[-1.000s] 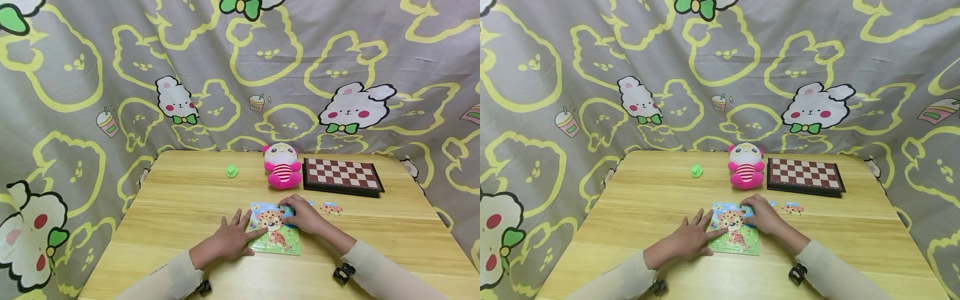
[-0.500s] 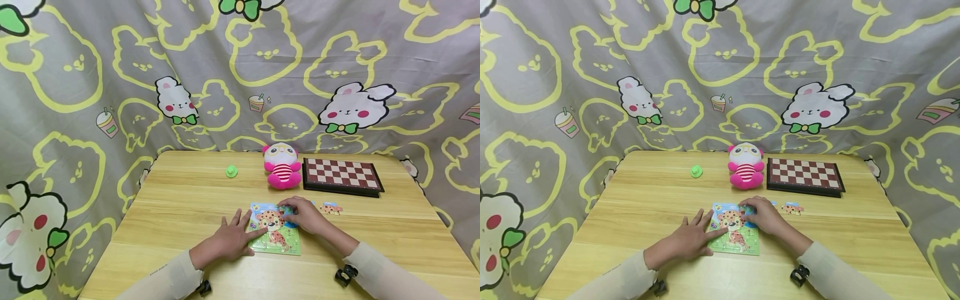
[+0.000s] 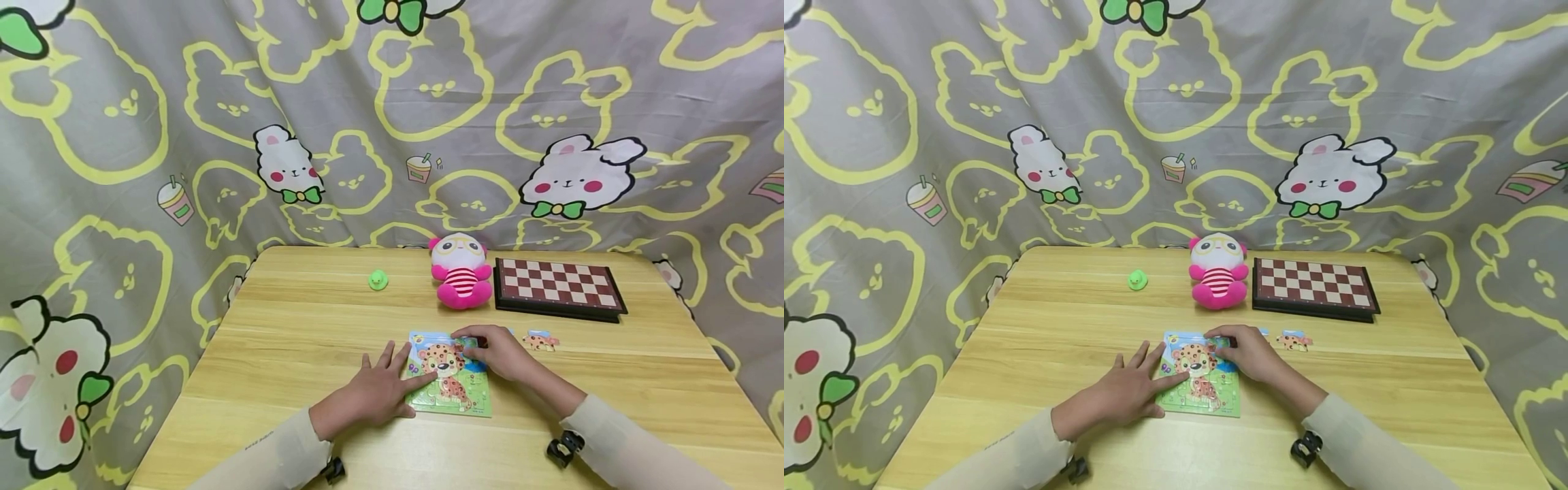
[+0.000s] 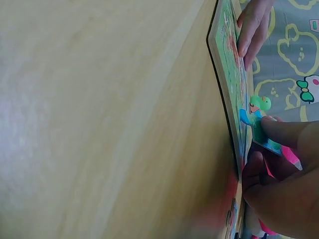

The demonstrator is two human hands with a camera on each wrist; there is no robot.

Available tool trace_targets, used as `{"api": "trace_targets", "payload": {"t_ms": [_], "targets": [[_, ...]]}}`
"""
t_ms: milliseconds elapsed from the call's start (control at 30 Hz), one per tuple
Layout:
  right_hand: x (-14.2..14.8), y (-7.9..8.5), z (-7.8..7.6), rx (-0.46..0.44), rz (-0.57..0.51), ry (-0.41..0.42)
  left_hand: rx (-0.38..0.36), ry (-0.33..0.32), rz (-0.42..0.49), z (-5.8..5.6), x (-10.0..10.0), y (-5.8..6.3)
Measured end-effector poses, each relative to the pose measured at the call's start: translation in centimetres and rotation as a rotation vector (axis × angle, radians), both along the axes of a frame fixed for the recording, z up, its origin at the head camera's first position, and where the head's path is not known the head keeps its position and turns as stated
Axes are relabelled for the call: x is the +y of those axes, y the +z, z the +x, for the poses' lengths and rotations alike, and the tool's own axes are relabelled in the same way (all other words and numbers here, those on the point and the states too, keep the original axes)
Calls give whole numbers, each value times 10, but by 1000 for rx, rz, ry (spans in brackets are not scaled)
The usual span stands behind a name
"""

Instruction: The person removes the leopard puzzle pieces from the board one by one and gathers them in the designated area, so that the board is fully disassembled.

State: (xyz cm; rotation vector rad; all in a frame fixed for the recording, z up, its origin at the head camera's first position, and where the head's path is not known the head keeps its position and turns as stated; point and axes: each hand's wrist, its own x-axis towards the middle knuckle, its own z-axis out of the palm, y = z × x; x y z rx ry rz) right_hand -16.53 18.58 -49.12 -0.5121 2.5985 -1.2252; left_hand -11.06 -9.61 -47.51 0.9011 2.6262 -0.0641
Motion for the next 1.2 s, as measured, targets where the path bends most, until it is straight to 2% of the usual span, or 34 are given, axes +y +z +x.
{"api": "trace_targets", "payload": {"t_ms": [533, 900, 1200], "targets": [[17, 3, -2, 2, -34, 4, -9, 6, 11, 0, 0, 1], [36, 2, 0, -52, -49, -23, -19, 11, 19, 1, 0, 3], [55, 8, 2, -94, -42, -53, -8, 0, 20, 1, -1, 2]]}}
